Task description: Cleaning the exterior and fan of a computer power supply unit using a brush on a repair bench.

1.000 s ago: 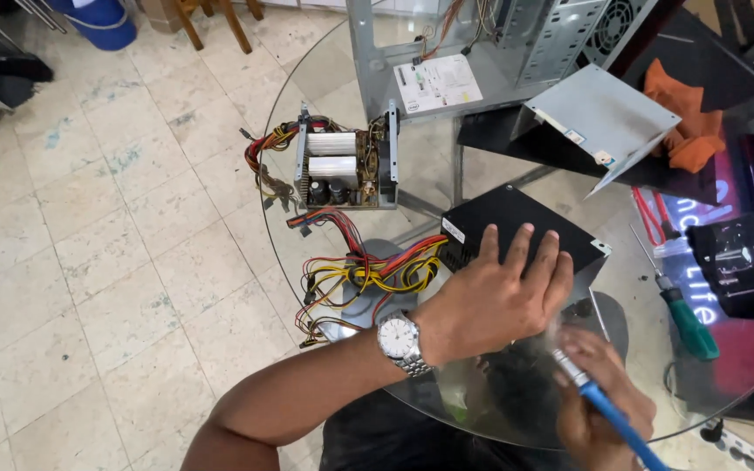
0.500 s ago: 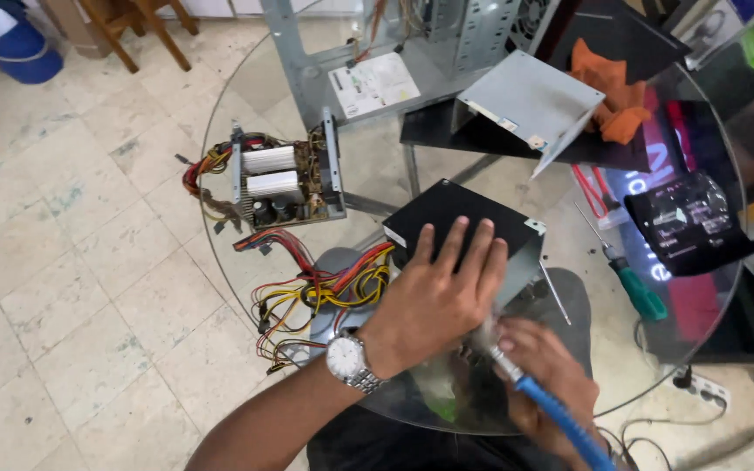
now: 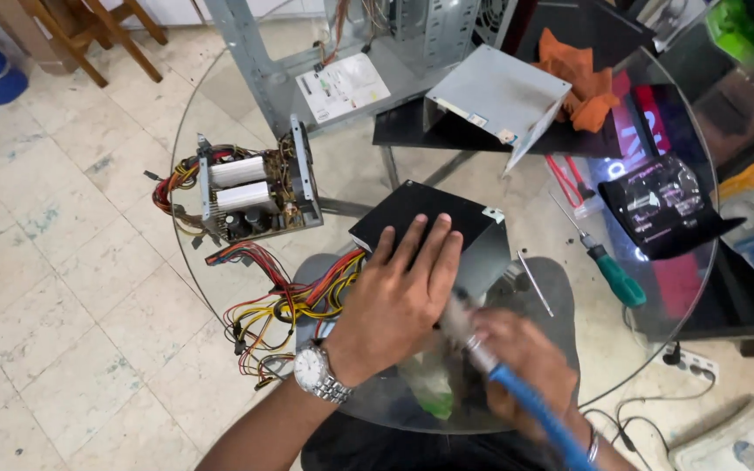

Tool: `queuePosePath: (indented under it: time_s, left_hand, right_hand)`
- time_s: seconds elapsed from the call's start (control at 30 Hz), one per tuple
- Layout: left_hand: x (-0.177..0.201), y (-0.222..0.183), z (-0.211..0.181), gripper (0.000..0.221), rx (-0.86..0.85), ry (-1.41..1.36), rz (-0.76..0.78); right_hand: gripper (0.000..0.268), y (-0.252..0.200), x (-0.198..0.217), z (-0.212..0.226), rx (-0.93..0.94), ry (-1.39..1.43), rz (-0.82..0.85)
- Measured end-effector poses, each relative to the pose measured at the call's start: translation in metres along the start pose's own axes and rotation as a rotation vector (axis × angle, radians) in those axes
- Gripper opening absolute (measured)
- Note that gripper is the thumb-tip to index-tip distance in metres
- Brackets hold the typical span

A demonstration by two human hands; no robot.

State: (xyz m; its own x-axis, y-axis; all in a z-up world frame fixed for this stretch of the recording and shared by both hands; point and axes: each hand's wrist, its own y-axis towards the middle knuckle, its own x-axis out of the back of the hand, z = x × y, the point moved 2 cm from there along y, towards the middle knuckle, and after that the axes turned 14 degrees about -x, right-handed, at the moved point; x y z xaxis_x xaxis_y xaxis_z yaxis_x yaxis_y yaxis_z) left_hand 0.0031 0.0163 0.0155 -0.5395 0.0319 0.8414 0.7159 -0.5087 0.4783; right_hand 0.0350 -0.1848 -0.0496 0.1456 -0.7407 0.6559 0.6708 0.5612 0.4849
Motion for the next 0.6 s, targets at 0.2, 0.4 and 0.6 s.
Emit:
queuePosePath:
  time_s: [0.2,0.4,0.6]
  left_hand:
    - [0.014,-0.007,0.009,0.114,0.153,-0.330,-0.151]
    - [0.021,-0.005,0.012,0.097,0.333,-0.433,-0.338]
    - [0.012,-0.015,0.011,0.089,0.412,-0.531,-0.347]
  right_hand:
    - [0.023,0.025,0.047,-0.025,-0.250,0.130,-0.558]
    - [0.027,0.040,0.040,0.004,-0.173,0.233,-0.451]
    - [0.021,0.054,0.019,0.031,0.046,0.348,-0.194]
